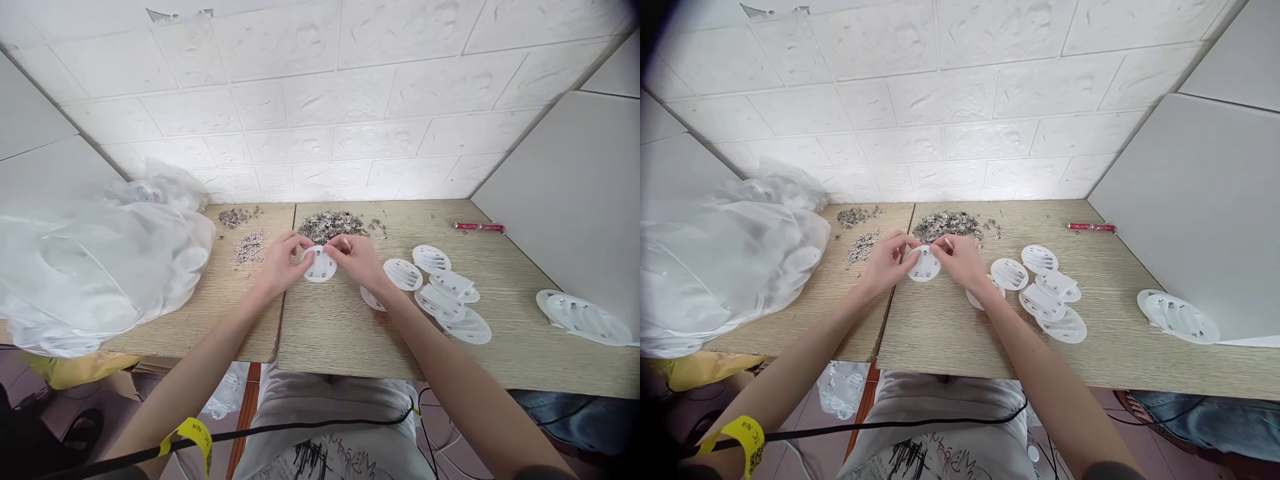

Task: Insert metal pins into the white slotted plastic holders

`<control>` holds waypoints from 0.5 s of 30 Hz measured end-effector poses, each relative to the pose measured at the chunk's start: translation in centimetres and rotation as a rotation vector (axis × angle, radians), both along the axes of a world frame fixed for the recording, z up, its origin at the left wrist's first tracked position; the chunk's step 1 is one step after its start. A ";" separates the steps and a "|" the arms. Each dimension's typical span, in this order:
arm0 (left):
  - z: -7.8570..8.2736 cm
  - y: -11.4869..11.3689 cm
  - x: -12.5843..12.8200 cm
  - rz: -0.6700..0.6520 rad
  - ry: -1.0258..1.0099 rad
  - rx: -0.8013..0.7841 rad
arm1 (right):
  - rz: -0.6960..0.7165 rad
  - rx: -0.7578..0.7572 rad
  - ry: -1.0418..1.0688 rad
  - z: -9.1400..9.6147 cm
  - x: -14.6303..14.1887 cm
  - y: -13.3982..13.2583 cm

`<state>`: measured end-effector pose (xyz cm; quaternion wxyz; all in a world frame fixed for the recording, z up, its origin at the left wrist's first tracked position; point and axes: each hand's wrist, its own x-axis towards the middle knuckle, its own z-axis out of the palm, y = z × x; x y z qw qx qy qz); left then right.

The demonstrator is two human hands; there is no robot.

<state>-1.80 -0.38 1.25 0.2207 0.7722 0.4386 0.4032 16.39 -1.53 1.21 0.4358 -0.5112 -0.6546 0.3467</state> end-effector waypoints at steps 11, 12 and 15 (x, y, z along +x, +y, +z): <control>0.1 -0.2 0.3 0.040 0.067 0.029 | 0.064 0.125 -0.147 0.5 -0.5 -0.7; 0.1 -0.1 0.2 0.036 0.060 0.025 | 0.071 0.132 -0.135 0.6 -0.5 -0.7; 0.2 0.0 -0.1 -0.008 0.027 -0.083 | 0.041 0.130 -0.050 0.8 0.0 -0.5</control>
